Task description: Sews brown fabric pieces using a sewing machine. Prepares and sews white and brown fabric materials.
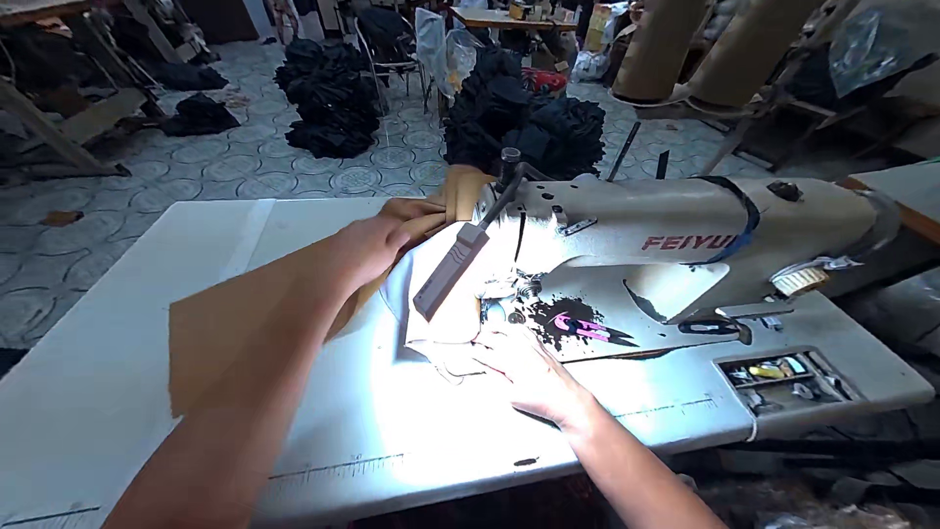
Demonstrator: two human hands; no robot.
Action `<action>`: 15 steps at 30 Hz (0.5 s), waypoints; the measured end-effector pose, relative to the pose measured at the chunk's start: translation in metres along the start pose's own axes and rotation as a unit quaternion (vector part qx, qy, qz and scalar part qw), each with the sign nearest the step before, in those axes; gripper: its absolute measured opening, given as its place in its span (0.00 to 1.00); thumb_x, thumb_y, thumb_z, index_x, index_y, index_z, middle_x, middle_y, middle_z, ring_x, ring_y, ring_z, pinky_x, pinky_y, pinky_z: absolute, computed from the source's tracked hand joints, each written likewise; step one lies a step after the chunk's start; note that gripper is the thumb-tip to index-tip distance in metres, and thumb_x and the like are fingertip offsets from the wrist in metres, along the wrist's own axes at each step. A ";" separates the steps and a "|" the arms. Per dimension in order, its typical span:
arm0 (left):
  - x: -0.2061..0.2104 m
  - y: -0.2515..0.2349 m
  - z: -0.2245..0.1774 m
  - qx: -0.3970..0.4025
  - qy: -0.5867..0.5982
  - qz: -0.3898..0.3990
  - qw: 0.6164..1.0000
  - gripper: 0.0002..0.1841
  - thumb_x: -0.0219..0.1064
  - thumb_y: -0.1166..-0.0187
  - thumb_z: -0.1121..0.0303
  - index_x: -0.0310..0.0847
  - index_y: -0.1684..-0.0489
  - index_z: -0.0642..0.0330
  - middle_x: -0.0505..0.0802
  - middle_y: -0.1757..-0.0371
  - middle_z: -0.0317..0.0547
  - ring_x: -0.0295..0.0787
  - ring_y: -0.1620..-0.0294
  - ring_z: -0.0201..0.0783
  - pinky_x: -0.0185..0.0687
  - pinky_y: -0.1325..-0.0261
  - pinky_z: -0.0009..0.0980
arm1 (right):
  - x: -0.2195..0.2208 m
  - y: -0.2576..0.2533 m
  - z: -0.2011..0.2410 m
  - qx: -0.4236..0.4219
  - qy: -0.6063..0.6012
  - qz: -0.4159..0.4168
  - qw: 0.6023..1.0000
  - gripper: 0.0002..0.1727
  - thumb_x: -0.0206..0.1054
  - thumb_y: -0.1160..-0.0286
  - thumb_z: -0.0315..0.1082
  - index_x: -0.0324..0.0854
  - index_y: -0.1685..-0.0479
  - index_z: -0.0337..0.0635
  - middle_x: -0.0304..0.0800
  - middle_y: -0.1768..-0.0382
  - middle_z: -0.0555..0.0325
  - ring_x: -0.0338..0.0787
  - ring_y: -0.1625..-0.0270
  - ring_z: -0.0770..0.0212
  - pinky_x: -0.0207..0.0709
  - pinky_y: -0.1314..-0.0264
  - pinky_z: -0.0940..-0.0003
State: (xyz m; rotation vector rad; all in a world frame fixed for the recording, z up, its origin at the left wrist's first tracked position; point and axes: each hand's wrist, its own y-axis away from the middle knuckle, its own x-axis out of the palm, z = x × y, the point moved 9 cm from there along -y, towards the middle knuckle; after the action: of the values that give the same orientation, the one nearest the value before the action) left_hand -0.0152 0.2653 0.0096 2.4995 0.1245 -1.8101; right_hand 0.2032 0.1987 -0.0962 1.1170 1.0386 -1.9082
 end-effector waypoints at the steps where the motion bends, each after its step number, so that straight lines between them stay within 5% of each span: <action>1: -0.002 0.032 -0.001 -0.027 -0.019 0.013 0.999 0.21 0.51 0.06 0.59 0.79 0.24 0.58 0.90 0.36 0.65 0.86 0.34 0.66 0.74 0.32 0.70 | 0.001 0.000 0.000 0.009 -0.006 0.010 1.000 0.22 0.53 0.16 0.36 0.88 0.31 0.52 0.86 0.27 0.57 0.77 0.19 0.50 0.65 0.16 0.48; 3: 0.005 0.089 -0.006 -0.030 -0.043 0.045 0.998 0.14 0.61 0.10 0.62 0.87 0.44 0.63 0.91 0.57 0.64 0.89 0.54 0.63 0.80 0.50 0.65 | 0.002 0.003 0.000 0.024 -0.017 0.023 0.999 0.23 0.52 0.13 0.37 0.85 0.26 0.53 0.83 0.23 0.56 0.74 0.16 0.51 0.60 0.12 0.50; 6: 0.031 0.149 -0.049 0.083 -0.054 0.096 0.990 0.21 0.60 0.11 0.53 0.92 0.47 0.60 0.94 0.60 0.60 0.93 0.54 0.62 0.82 0.50 0.67 | -0.024 0.021 0.002 0.046 -0.011 -0.098 0.994 0.15 0.62 0.20 0.34 0.93 0.44 0.43 0.92 0.36 0.49 0.85 0.27 0.49 0.71 0.19 0.51; 9: 0.063 0.169 -0.124 0.210 -0.025 -0.003 0.977 0.21 0.61 0.15 0.57 0.88 0.73 0.64 0.88 0.78 0.54 0.90 0.72 0.57 0.79 0.70 0.58 | -0.068 0.067 -0.004 0.152 0.025 -0.278 0.948 0.11 0.71 0.34 0.24 0.93 0.54 0.35 0.95 0.47 0.45 0.91 0.37 0.45 0.80 0.31 0.47; 12: 0.113 0.137 -0.176 0.306 0.052 -0.045 0.950 0.13 0.69 0.20 0.66 0.90 0.56 0.72 0.93 0.54 0.64 0.92 0.48 0.63 0.83 0.46 0.63 | -0.091 0.145 -0.002 0.215 0.046 -0.416 0.882 0.10 0.65 0.29 0.23 0.92 0.57 0.32 0.95 0.48 0.44 0.91 0.38 0.46 0.81 0.30 0.52; 14: 0.151 0.103 -0.200 0.372 0.043 -0.012 0.927 0.26 0.65 0.16 0.60 0.78 0.27 0.72 0.80 0.22 0.69 0.73 0.18 0.66 0.63 0.20 0.67 | -0.094 0.198 0.003 0.245 0.052 -0.433 0.866 0.11 0.64 0.27 0.23 0.92 0.57 0.31 0.94 0.50 0.43 0.91 0.39 0.47 0.81 0.31 0.55; 15: 0.164 0.088 -0.213 0.388 0.029 0.010 0.921 0.31 0.62 0.14 0.57 0.69 0.17 0.70 0.71 0.14 0.69 0.64 0.12 0.66 0.55 0.16 0.68 | -0.093 0.222 0.003 0.272 0.055 -0.416 0.866 0.11 0.64 0.27 0.23 0.92 0.55 0.32 0.94 0.49 0.43 0.91 0.39 0.47 0.81 0.31 0.55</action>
State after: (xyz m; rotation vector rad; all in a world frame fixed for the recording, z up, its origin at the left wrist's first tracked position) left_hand 0.2455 0.2022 -0.0802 2.9985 -0.7664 -2.0611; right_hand 0.4271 0.1119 -0.0760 1.1798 1.1945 -3.0004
